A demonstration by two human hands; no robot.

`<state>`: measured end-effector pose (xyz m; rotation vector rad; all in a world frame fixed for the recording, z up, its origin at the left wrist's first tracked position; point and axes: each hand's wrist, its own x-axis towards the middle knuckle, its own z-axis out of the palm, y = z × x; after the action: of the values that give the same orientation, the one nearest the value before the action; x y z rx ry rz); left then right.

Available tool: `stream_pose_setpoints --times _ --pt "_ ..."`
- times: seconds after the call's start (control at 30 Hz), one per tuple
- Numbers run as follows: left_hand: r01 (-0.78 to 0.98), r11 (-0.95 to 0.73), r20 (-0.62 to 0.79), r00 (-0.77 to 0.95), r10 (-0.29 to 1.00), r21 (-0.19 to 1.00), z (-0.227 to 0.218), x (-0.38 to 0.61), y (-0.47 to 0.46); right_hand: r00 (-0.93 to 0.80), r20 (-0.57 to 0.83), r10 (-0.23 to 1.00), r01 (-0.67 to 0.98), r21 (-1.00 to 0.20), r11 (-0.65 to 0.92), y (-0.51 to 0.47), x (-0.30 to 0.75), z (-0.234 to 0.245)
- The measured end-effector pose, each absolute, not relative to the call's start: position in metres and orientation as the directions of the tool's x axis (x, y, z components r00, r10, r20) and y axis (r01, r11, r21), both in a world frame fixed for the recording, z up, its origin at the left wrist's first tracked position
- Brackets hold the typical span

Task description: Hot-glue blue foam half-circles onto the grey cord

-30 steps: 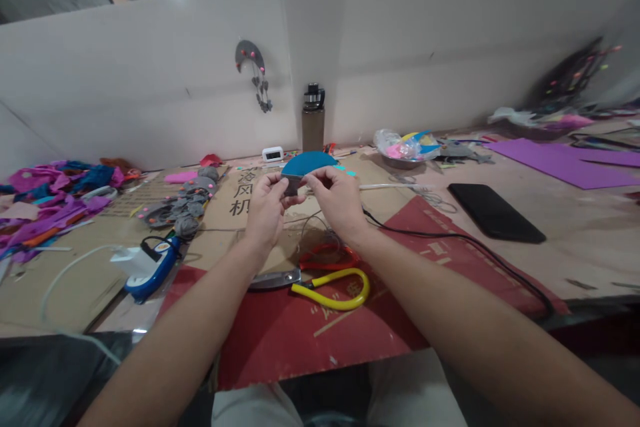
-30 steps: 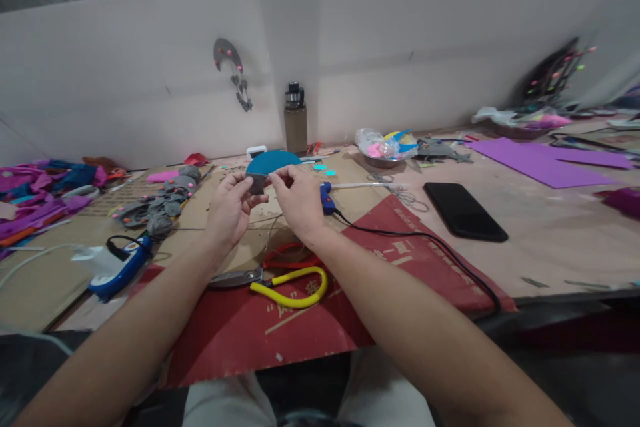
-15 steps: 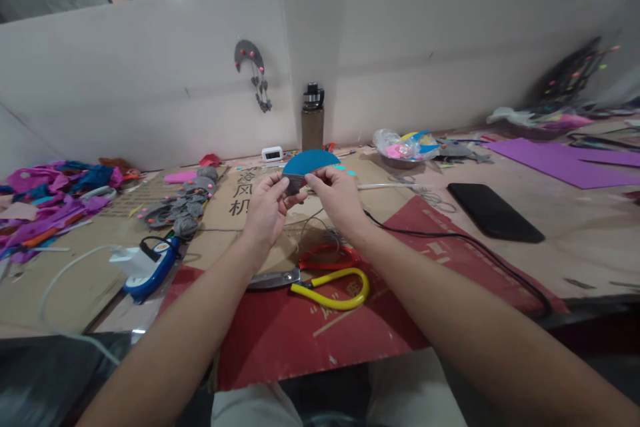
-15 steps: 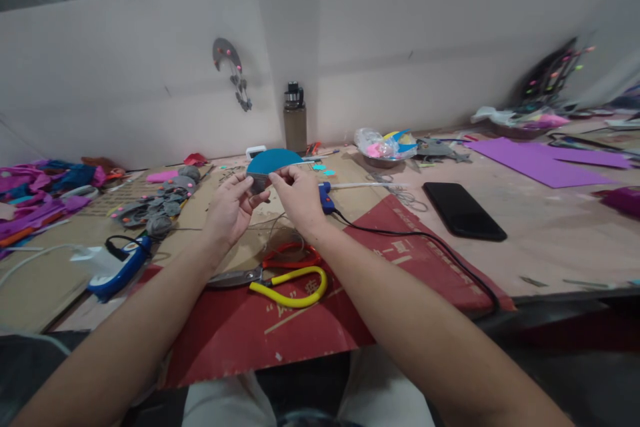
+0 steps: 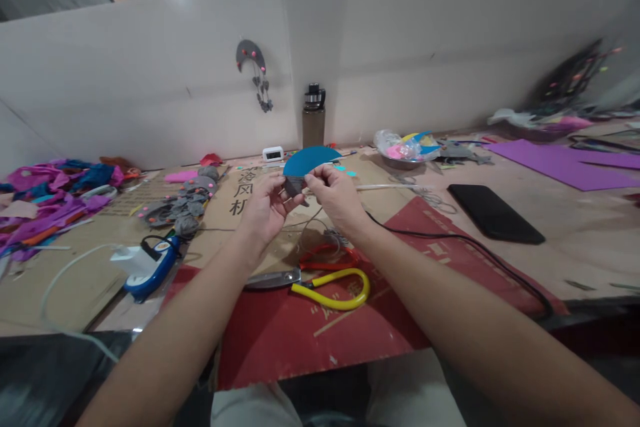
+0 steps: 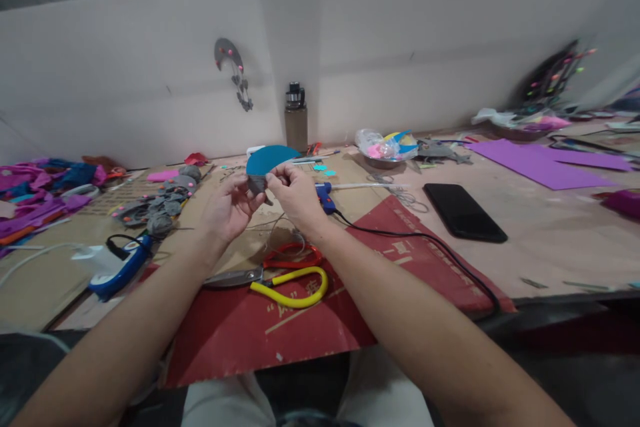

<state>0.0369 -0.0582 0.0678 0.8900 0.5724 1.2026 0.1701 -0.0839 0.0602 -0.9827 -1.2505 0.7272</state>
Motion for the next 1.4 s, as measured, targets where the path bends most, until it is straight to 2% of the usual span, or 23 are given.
stream_pose_setpoints --times 0.17,0.37,0.57,0.8,1.13,1.2,1.27,1.33,1.4 --pt "-0.526 0.233 -0.026 0.372 0.928 0.818 0.069 0.035 -0.057 0.131 0.429 0.894 -0.041 -0.899 0.437 -0.081 0.173 0.058" --pt "-0.458 0.264 -0.037 0.447 0.894 0.849 0.067 0.031 -0.051 0.07 0.434 0.898 -0.107 -0.892 0.44 -0.082 0.171 0.059" --pt "-0.432 0.201 -0.029 0.372 0.928 0.879 0.06 0.035 -0.047 0.157 0.384 0.91 -0.023 -0.919 0.393 -0.076 0.172 0.053" --pt "-0.516 0.147 0.045 0.341 0.939 0.844 0.065 0.037 -0.052 0.201 0.28 0.939 -0.175 -0.932 0.316 -0.071 0.175 0.049" --pt "-0.461 0.078 0.073 0.3 0.951 0.884 0.063 0.039 -0.052 0.138 0.349 0.927 -0.156 -0.917 0.368 -0.072 0.17 0.046" --pt "-0.416 0.023 0.087 0.244 0.966 0.909 0.061 0.04 -0.053 0.181 0.352 0.918 -0.127 -0.918 0.377 -0.073 0.169 0.047" --pt "-0.324 -0.112 0.16 0.123 0.979 0.939 0.059 0.041 -0.055 0.237 0.341 0.91 -0.091 -0.924 0.37 -0.073 0.169 0.048" --pt "-0.144 -0.308 0.311 -0.004 0.95 0.94 0.058 0.041 -0.057 0.294 0.32 0.9 -0.063 -0.934 0.353 -0.073 0.17 0.049" --pt "0.064 -0.476 0.478 -0.027 0.878 0.877 0.059 0.04 -0.06 0.338 0.313 0.888 -0.027 -0.94 0.341 -0.074 0.171 0.049"
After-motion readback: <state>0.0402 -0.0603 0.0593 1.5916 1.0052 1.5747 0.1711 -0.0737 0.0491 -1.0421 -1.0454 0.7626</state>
